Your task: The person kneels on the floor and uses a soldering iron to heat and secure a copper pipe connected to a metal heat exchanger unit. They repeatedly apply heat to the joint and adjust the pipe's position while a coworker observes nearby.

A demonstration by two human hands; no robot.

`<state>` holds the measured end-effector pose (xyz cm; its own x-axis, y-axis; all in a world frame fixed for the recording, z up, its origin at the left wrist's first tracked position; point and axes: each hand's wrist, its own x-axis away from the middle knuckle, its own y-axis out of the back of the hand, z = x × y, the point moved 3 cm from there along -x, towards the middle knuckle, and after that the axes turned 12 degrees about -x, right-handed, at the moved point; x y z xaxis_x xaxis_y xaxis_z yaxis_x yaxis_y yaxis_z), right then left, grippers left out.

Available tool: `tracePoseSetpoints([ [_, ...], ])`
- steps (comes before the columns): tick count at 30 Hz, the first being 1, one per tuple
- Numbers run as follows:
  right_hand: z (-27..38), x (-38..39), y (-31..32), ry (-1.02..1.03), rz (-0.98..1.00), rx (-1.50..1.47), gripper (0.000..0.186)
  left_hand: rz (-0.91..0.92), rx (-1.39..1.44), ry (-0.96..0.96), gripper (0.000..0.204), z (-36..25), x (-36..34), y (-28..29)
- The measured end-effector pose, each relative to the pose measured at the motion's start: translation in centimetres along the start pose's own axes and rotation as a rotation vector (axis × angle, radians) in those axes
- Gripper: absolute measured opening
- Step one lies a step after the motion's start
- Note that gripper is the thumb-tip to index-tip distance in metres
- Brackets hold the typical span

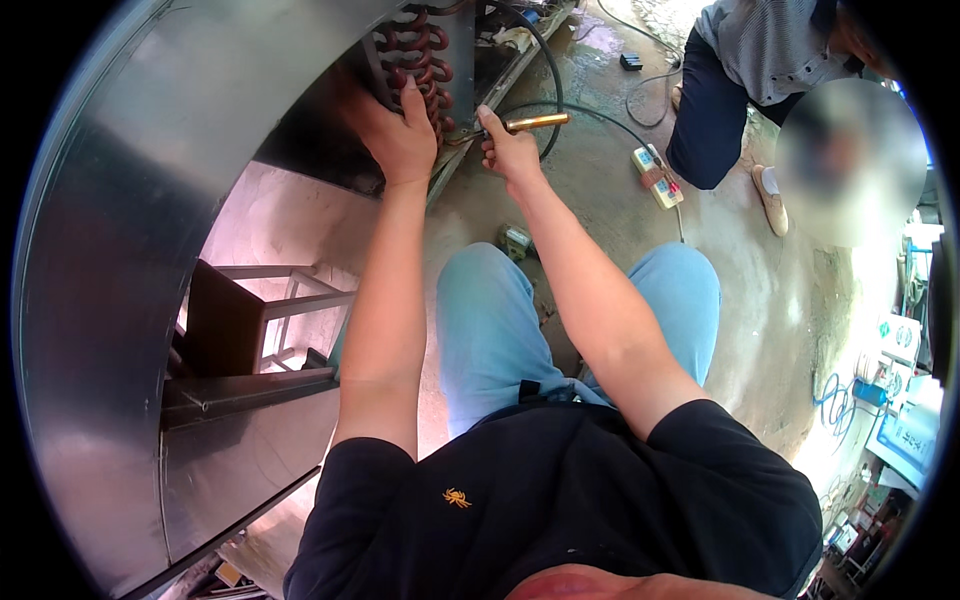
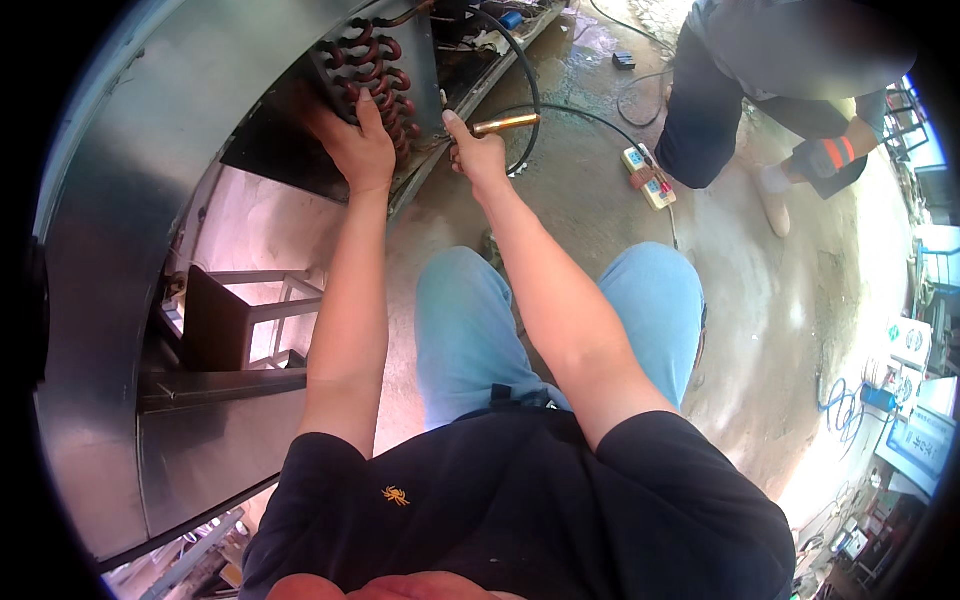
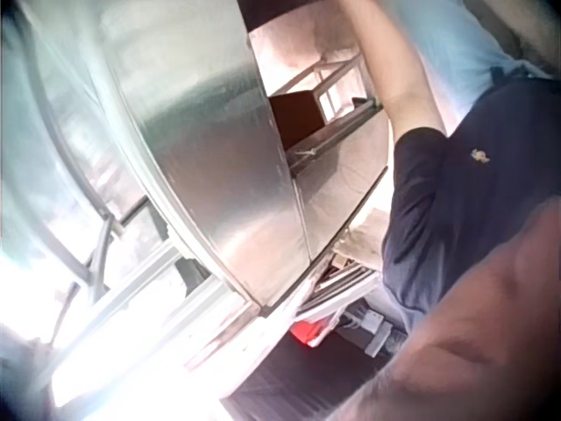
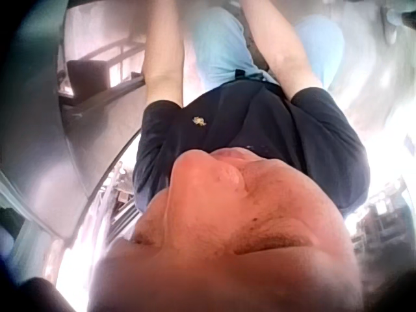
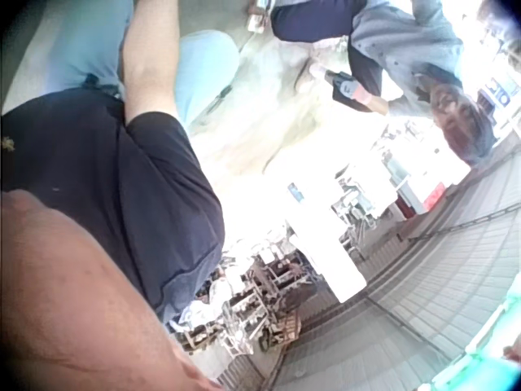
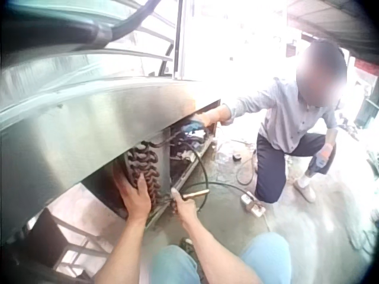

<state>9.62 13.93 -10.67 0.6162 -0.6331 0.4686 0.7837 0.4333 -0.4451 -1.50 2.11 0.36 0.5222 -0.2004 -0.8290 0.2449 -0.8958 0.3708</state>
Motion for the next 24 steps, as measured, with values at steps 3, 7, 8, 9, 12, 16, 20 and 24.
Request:
tracePoseSetpoints([
  [3,-0.5,0.2,-1.2,0.11,-0.064,-0.067,0.053,0.01,-0.018,-0.009,0.08,-0.2,0.0,0.3],
  [7,-0.9,0.7,-0.3,0.042,0.017,-0.181,0.05,0.019,-0.126,-0.018,0.082,0.1,0.1,0.3],
  [8,-0.9,1.1,0.6,0.01,0.042,-0.166,0.05,0.032,-0.141,-0.011,0.083,0.1,0.1,0.4],
  [9,-0.8,1.6,1.6,-0.02,0.066,-0.15,0.05,0.042,-0.154,-0.003,0.084,0.0,0.0,0.4],
  [12,0.0,1.9,4.0,-0.036,0.071,-0.048,0.05,0.11,-0.192,-0.015,0.084,-0.1,0.1,1.2],
  [16,2.1,1.3,4.2,0.042,0.139,0.062,0.051,0.192,-0.314,-0.061,0.09,-0.6,0.8,2.8],
  [20,3.7,1.9,4.2,-0.067,0.248,0.274,0.053,0.27,-0.445,-0.126,0.087,-2.6,1.5,5.5],
  [24,7.9,4.3,3.0,0.271,0.339,0.377,0.053,0.396,-0.484,-0.153,0.083,-5.0,3.4,8.3],
])
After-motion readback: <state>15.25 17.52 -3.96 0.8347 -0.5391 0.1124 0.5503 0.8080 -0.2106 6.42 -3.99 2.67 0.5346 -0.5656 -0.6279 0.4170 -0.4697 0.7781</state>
